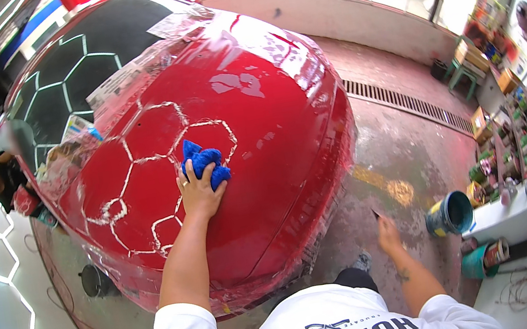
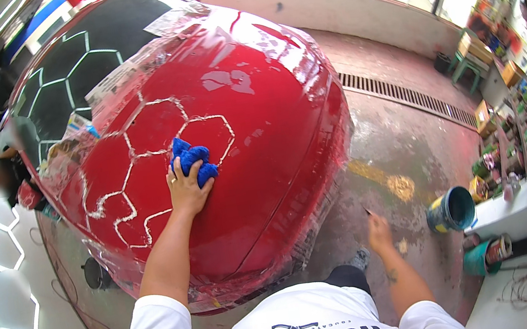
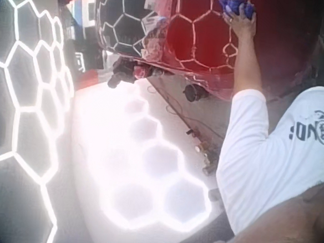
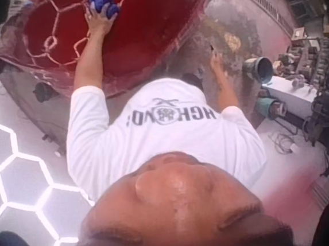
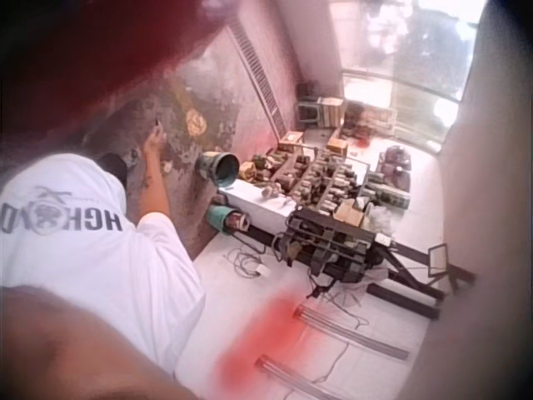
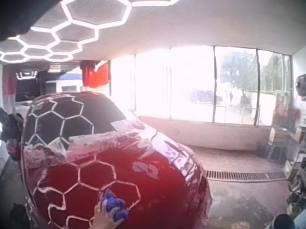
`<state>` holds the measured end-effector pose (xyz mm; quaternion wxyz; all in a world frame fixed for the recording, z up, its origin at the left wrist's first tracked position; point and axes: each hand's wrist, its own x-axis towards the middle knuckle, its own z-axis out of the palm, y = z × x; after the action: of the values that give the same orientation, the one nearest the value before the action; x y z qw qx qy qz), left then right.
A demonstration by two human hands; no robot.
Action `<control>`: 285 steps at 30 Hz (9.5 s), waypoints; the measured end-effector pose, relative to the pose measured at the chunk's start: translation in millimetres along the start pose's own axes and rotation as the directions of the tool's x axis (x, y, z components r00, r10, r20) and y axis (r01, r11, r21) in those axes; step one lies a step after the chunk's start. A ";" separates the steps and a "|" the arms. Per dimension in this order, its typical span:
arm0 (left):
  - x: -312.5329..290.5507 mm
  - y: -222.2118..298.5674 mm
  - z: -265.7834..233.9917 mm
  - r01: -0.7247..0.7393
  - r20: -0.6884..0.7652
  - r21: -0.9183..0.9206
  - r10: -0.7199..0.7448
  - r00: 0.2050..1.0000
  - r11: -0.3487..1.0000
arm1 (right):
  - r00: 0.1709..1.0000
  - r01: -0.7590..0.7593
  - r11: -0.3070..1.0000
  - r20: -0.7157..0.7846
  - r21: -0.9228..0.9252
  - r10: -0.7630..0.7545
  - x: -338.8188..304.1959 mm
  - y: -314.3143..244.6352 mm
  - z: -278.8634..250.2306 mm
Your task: The person wipes the red car hood with a blue cloth and a small black pad, moving across the surface in sections. The hood is partially covered with protective plastic and tape. The person alternates between wiping and rubbing motions while another person works nearby.
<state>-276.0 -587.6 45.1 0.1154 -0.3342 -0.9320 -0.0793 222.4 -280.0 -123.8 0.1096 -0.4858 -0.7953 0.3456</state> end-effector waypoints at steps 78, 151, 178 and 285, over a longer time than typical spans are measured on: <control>520.2 371.8 215.7 0.552 -0.468 0.024 -0.479 0.743 0.833 | 0.305 0.376 0.705 0.638 0.601 -0.707 812.2 -346.7 -105.2; 160.9 306.0 165.3 0.966 -0.798 -0.063 -0.594 0.101 0.249 | -0.789 0.506 -0.726 0.590 0.467 -0.171 682.0 -275.4 8.6; 151.6 303.1 163.5 0.947 -0.800 -0.072 -0.585 0.132 0.313 | -0.793 0.548 -0.690 0.555 0.473 -0.250 558.7 -296.8 28.5; 65.3 264.1 153.9 0.947 -0.812 -0.110 -0.577 0.090 0.302 | -0.827 0.518 -0.712 0.489 0.475 -0.275 437.0 -297.6 61.9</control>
<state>-180.5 -311.7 -66.6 0.4876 0.3308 -0.8072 -0.0360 -236.9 -22.7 -44.7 -0.0051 0.6984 -0.7151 -0.0282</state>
